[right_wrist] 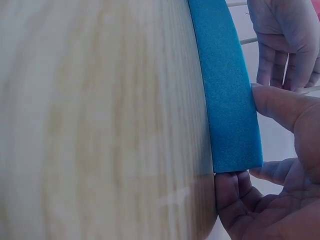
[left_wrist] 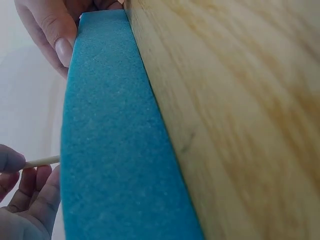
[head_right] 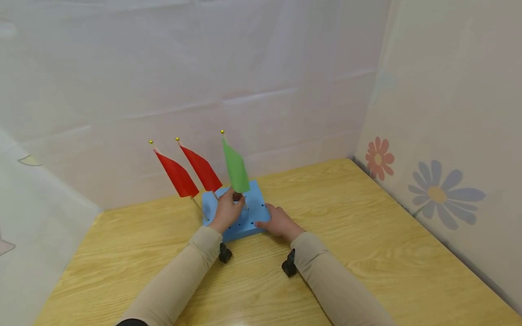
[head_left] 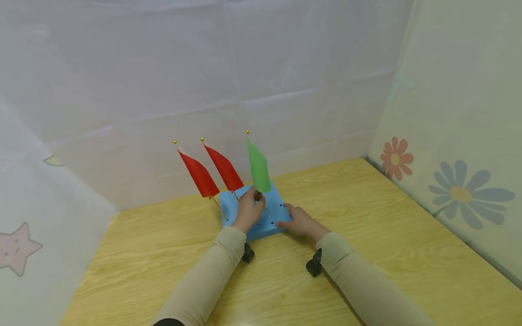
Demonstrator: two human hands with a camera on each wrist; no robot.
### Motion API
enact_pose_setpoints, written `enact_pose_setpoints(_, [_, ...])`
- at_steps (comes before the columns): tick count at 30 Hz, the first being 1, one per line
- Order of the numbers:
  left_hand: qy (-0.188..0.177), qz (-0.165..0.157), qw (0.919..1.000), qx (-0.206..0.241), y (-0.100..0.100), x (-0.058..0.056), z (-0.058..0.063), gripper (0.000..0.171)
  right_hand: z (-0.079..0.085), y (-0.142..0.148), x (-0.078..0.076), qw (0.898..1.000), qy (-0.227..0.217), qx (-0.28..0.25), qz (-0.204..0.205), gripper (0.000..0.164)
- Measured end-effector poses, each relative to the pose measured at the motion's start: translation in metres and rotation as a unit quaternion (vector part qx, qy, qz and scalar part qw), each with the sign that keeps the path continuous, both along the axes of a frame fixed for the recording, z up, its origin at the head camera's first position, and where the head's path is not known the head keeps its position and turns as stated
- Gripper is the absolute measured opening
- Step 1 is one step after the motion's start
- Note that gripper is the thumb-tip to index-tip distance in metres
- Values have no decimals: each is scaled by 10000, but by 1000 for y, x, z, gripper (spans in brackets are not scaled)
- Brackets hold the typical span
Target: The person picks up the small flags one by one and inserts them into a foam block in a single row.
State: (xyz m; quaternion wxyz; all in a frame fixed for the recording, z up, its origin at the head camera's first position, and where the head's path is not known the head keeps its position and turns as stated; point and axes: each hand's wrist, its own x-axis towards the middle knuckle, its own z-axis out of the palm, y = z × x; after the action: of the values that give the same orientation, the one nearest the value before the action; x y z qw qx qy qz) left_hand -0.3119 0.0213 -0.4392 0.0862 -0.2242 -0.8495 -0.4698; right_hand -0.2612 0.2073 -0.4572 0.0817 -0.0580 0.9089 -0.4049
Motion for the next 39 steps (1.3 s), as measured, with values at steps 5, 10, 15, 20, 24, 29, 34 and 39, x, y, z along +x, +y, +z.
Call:
enact_pose_setpoints(5, [5,-132,9997,196,-3,4,-3,17,-2,0,1,10000,91,31,6,80])
enact_pose_setpoints(10, [-199,-168,9994,211,-9,8,-5,15,0,-3,3,9999,80,92,38,80])
enact_pose_setpoints(15, [-566,-221,9981,49,-14,14,-3,23,2,-2,0,9998,134,121,115,80])
enact_pose_setpoints(20, [-812,-219,9964,-75,-19,21,-1,31,0,-1,-3,9999,80,66,101,79])
enact_pose_setpoints(24, [-845,-431,9953,-187,-23,29,0,35,1,0,-4,9999,49,97,89,80])
enact_pose_setpoints(29, [-795,-573,9947,-297,-27,38,0,32,2,3,-5,9999,27,118,75,80])
enact_pose_setpoints(34, [-664,-735,9947,-286,-36,45,-1,30,-3,7,-3,10000,32,59,27,79])
enact_pose_setpoints(39, [-620,-820,9946,-144,-62,57,1,33,-1,17,4,9995,226,196,113,73])
